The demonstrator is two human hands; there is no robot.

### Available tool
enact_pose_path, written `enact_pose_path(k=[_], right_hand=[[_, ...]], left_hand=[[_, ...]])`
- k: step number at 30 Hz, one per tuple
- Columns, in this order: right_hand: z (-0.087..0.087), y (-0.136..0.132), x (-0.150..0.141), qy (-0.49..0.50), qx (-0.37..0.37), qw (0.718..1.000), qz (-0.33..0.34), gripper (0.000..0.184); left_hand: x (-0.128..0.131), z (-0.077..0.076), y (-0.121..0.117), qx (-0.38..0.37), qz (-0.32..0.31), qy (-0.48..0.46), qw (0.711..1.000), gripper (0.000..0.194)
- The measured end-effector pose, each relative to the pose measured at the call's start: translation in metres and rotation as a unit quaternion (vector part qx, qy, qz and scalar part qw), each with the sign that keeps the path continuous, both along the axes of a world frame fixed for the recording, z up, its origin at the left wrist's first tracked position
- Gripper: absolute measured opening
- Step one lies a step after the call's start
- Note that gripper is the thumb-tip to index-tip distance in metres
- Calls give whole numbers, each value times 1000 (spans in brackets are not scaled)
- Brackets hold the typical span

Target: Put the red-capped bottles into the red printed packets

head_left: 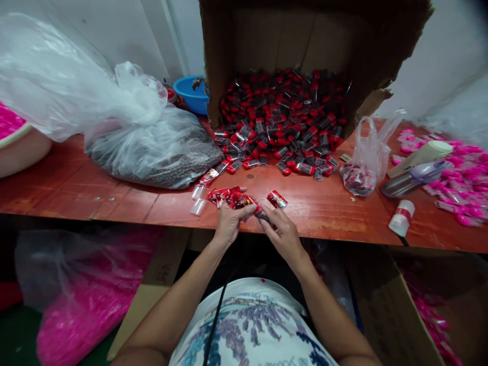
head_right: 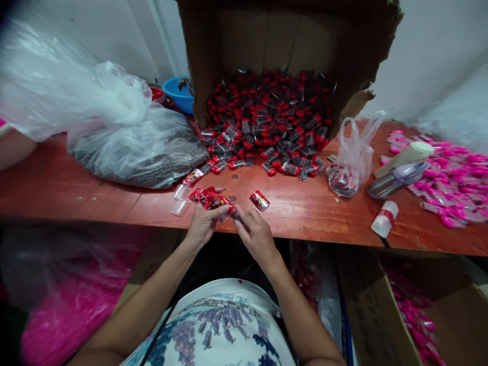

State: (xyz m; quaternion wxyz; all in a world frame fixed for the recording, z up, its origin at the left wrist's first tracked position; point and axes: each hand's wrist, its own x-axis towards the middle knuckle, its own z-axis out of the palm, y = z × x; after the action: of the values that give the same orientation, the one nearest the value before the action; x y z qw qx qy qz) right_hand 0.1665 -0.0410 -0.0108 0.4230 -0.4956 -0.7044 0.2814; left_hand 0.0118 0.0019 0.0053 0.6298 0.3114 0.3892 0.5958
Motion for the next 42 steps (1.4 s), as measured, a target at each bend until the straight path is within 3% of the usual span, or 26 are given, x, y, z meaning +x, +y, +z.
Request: enact_pose_path(k=[4, 9, 13, 17, 21, 24, 28, 30, 35, 38, 42], right_hand=[[1, -6, -5, -73, 50, 996, -14, 44], [8, -9, -4, -82, 24, 996, -28, 43], [11, -8, -2, 55, -86, 995, -10, 40], [9, -7, -3, 205, -203, 958, 6, 38], [2, -6, -7, 221, -153, 962, -51, 33], [-5, -4, -12, 212, -125, 967, -72, 30], [-12, -2, -18, 216, -114, 966, -86, 31], [-13, -2, -19, 201, -103, 971, -76, 31], [-14, 2, -12, 223, -149, 963, 8, 43], [-15, 7, -7, 213, -170, 961, 44, 49], [-19, 13, -7, 181, -148, 972, 17, 38]], left_hand=[[2, -1, 0, -3, 20, -18, 1000, 53], [2, -3, -2, 9, 21, -3, 1000, 54], [1, -3, -4, 29, 12, 17, 999, 58], [-2, -2, -4, 18, -35, 7, 999, 66], [-3, 0, -4, -12, -63, -2, 998, 66], [-1, -1, -5, -12, -44, 8, 999, 47], [0, -2, -5, -21, -102, 27, 994, 26], [-1, -2, -3, -35, -104, 20, 994, 29], [-6, 3, 1, -48, -26, 8, 998, 34], [-5, 0, 0, -46, -56, 21, 997, 30], [-1, -10, -2, -58, -78, 8, 995, 31]])
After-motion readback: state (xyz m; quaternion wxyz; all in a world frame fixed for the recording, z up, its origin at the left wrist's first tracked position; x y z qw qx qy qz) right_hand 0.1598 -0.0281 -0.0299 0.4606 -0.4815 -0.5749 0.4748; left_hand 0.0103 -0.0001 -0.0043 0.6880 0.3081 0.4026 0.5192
